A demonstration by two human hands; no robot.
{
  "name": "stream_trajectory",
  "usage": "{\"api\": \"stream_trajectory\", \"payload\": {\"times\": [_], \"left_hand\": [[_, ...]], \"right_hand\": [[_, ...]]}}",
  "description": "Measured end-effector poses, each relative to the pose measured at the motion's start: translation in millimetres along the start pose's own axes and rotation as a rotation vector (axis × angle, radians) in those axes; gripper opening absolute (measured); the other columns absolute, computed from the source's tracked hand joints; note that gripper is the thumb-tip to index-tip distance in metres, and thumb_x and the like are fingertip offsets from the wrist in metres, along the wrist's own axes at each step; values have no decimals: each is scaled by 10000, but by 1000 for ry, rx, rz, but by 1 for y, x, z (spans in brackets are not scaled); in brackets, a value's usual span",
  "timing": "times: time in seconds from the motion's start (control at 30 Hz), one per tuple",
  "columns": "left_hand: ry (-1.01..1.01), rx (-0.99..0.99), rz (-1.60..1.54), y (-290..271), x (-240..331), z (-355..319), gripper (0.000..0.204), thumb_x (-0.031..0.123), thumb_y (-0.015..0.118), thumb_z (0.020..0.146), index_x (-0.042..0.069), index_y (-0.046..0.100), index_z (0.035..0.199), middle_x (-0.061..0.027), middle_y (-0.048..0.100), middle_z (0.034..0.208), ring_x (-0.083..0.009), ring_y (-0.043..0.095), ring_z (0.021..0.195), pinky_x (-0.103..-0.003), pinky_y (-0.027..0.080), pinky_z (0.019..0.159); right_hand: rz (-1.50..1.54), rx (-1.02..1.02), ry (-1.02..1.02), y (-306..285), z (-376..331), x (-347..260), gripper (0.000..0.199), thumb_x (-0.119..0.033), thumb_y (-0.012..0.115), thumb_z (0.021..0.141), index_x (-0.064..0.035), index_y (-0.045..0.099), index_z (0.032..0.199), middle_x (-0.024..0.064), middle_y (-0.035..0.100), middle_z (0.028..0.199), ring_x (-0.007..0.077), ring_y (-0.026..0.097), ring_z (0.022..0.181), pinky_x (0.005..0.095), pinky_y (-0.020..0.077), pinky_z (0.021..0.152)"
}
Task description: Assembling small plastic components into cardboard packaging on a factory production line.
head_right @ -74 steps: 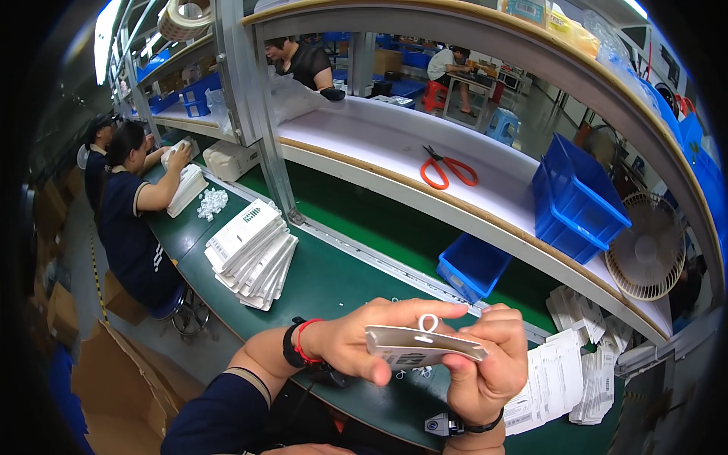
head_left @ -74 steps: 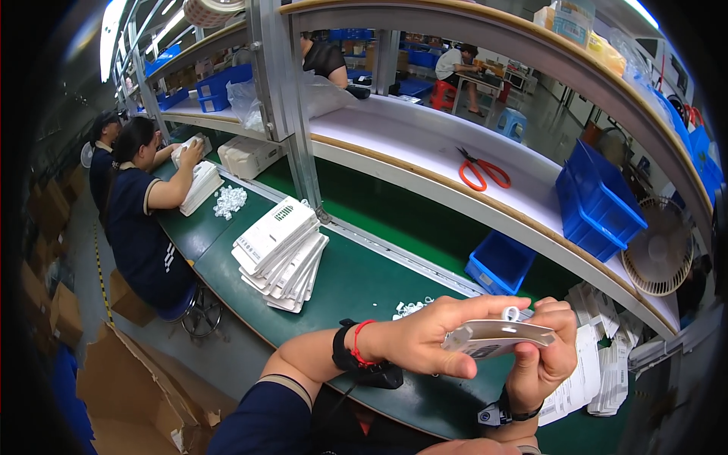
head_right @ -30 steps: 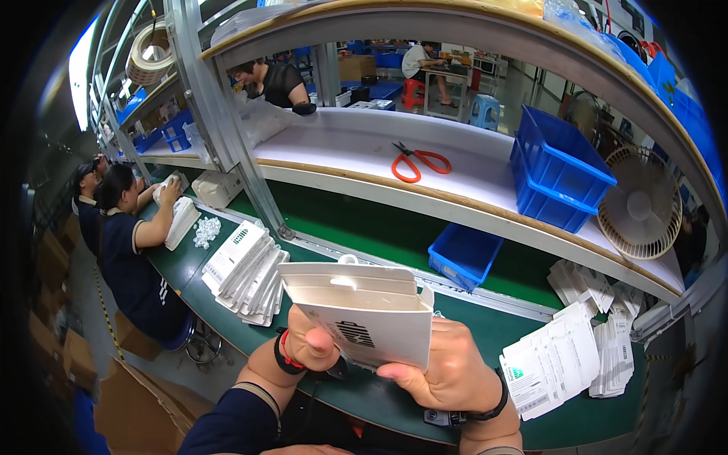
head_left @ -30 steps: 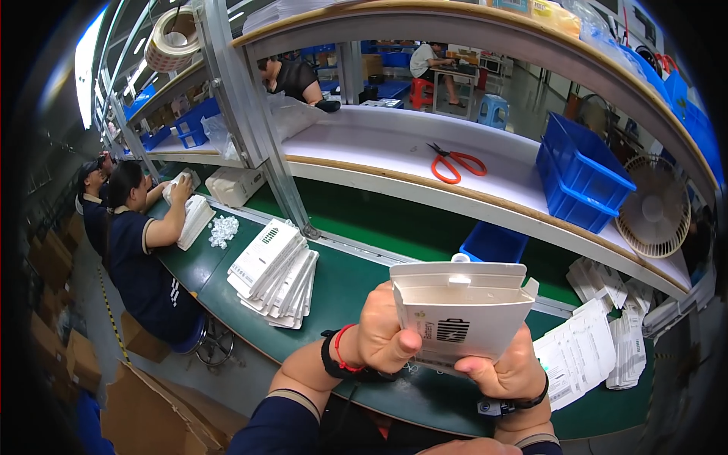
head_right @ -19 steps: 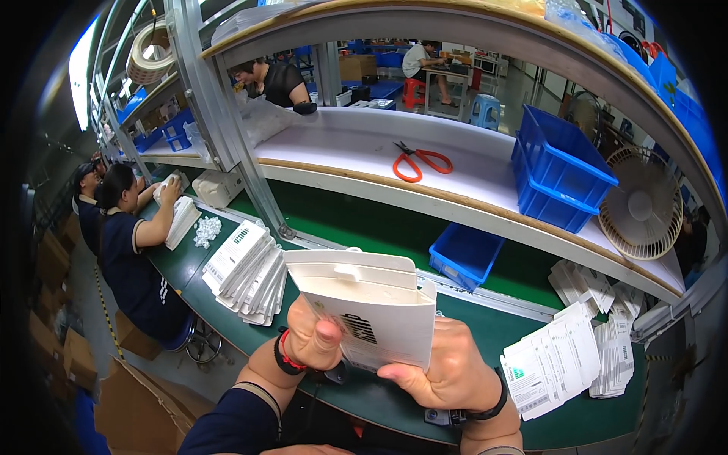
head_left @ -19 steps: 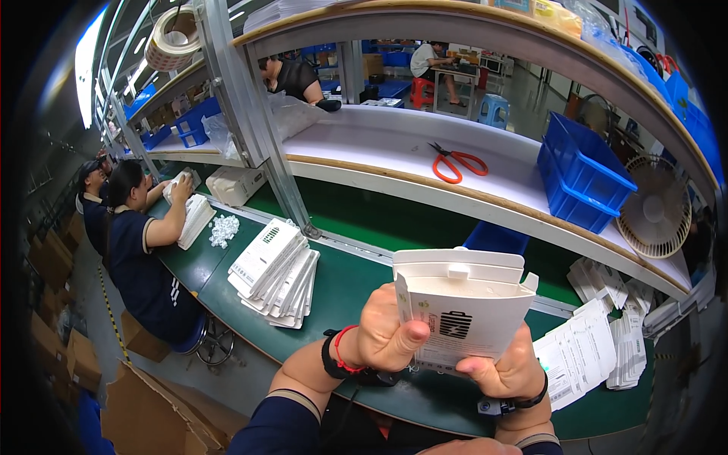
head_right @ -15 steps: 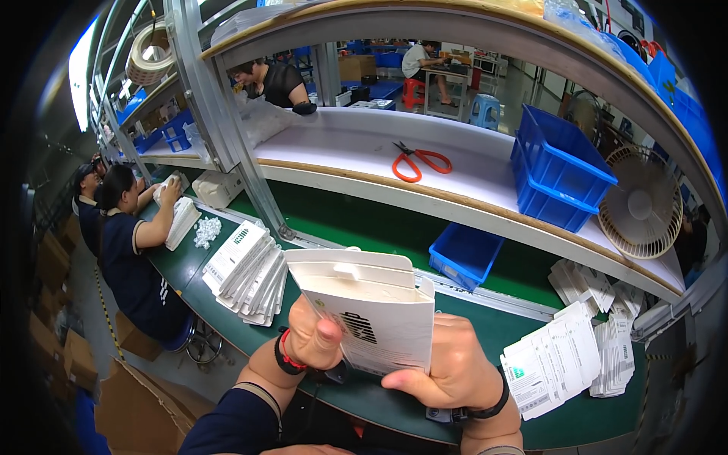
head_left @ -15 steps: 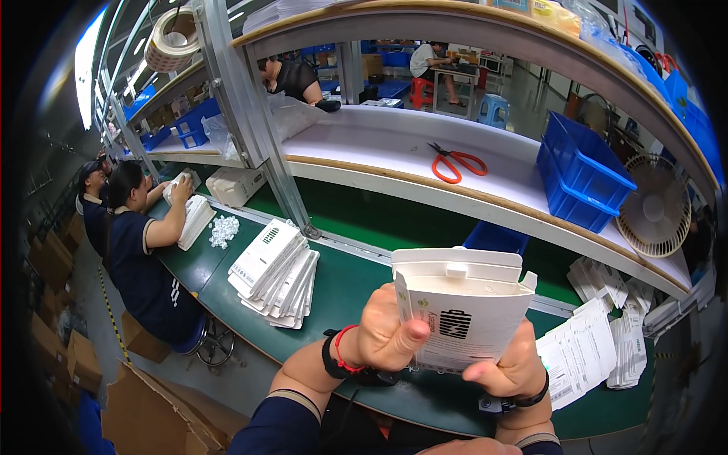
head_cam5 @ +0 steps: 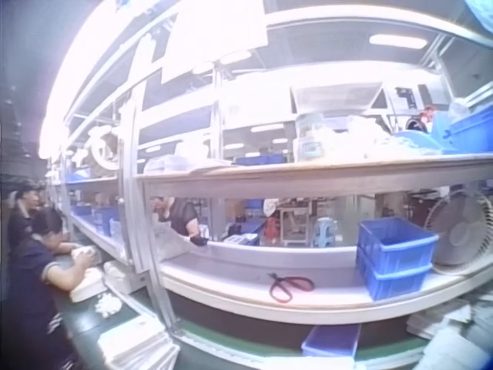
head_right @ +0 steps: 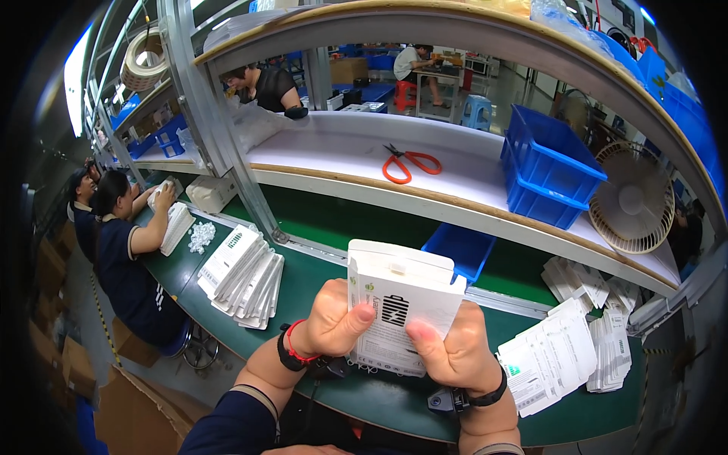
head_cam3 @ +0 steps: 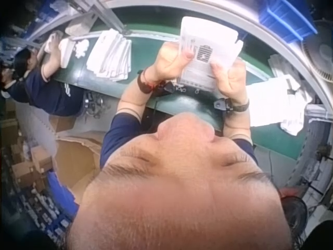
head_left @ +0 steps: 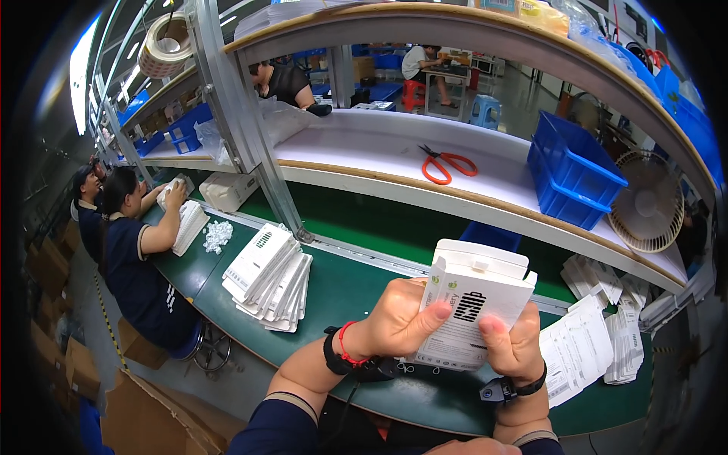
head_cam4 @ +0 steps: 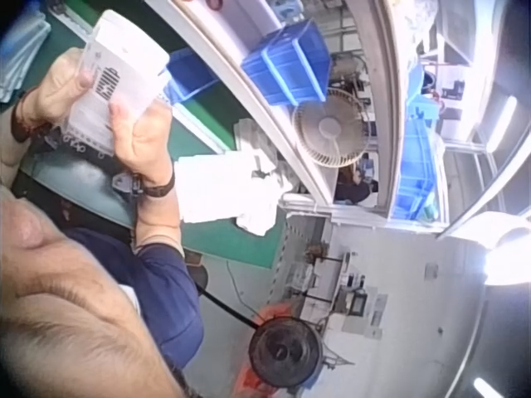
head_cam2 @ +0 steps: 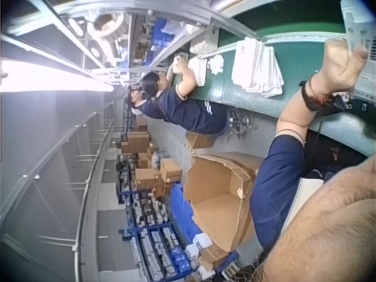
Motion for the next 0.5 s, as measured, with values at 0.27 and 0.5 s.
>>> {"api": "stream_trajectory", "payload": {"times": [0.27, 0.5], "left_hand": [[-43, 424, 255, -18, -20, -1, 656, 240, 751, 820, -54, 441, 1318, -157, 582, 1148, -210, 614, 979, -331, 495, 789], [-70, 231, 373, -2, -30, -1, 1083, 340, 843, 695, -61, 183, 1455, -252, 433, 1331, -338, 505, 1194, -406, 429, 976]], "right_hand": [[-614, 53, -117, 9, 5, 21, 181, -130, 667, 797, -21, 627, 658, 102, 551, 617, 301, 561, 534, 386, 434, 494], [-757, 7, -102, 32, 2, 27, 172, -129, 703, 724, -24, 579, 669, 99, 515, 673, 286, 555, 615, 380, 438, 520]]}}
Point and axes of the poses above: each hand's wrist, its own z-axis towards the middle knuckle, its own y-axis out of the palm, x = y × z, the point moved 6 cm from there along z, towards the middle knuckle
